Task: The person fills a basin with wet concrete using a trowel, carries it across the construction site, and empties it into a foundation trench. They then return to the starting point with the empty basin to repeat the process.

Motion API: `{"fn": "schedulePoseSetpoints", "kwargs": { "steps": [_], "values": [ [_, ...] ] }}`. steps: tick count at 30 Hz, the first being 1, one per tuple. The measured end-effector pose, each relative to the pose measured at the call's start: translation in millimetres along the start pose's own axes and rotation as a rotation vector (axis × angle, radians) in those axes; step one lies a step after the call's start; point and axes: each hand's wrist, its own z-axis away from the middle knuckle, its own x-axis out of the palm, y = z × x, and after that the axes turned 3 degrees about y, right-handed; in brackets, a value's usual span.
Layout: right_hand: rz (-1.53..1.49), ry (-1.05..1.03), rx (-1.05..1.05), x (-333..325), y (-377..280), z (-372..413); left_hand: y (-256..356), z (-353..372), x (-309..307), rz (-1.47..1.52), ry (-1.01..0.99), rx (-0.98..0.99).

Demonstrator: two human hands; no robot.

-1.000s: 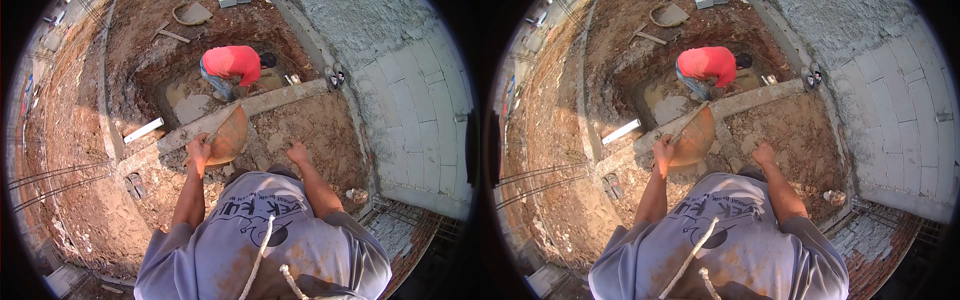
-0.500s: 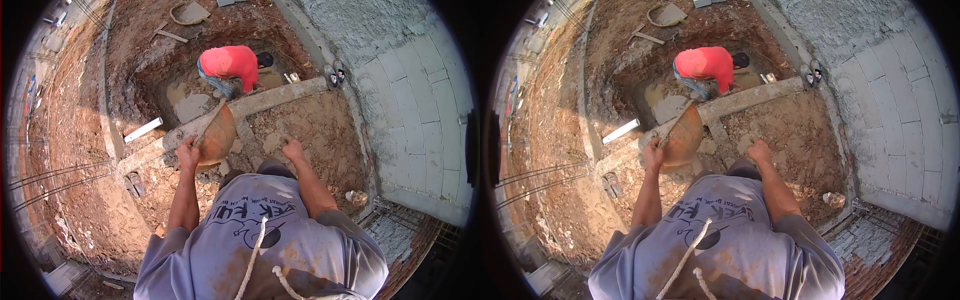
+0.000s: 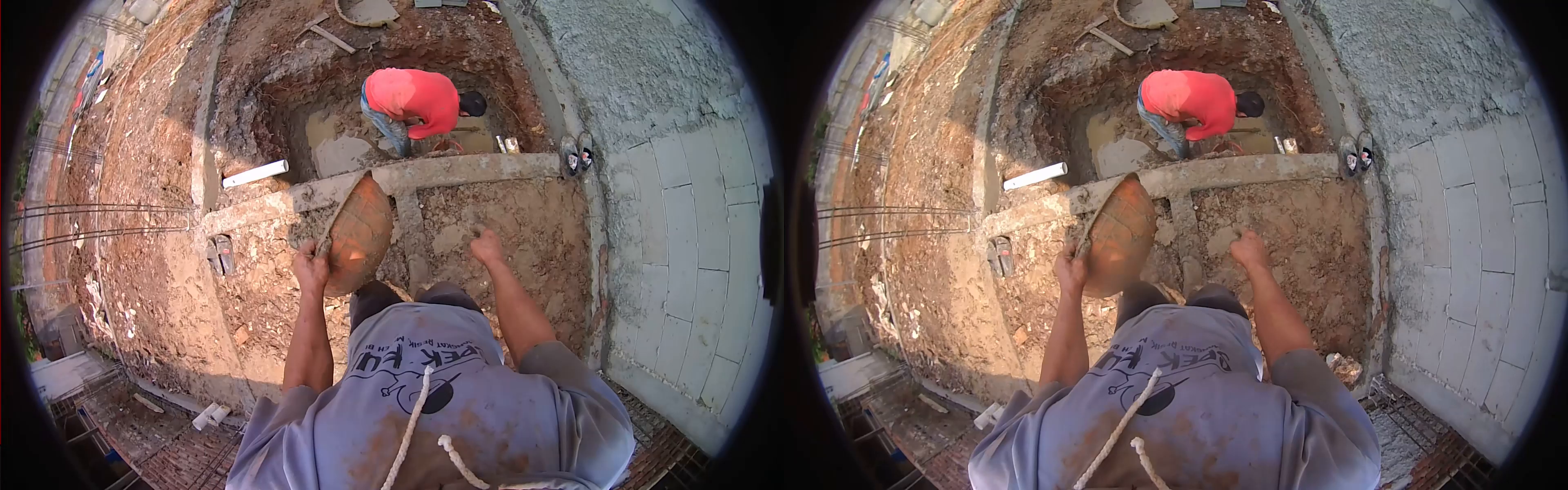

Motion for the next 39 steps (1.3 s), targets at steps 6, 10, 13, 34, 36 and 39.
{"fn": "schedulePoseSetpoints", "kwargs": {
  "steps": [6,10,13,34,36,39],
  "values": [
    [-0.014,-0.027,-0.034,-3,-5,7,-19,32,-4,0.081,0.073,-0.037],
    [0.08,-0.036,-0.031,-18,-15,37,-24,60,-24,0.048,0.094,-0.1],
    [0.095,-0.003,-0.061,-13,-4,41,-34,100,-42,-0.05,0.171,-0.21],
    [0.328,0.014,-0.174,-24,24,104,-110,252,-86,0.087,0.473,-0.448],
    [0.258,0.048,-0.241,-11,30,96,-108,259,-87,0.076,0.512,-0.463],
    [0.167,0.04,-0.322,-2,33,89,-114,267,-91,0.094,0.531,-0.497]
  ]
}}
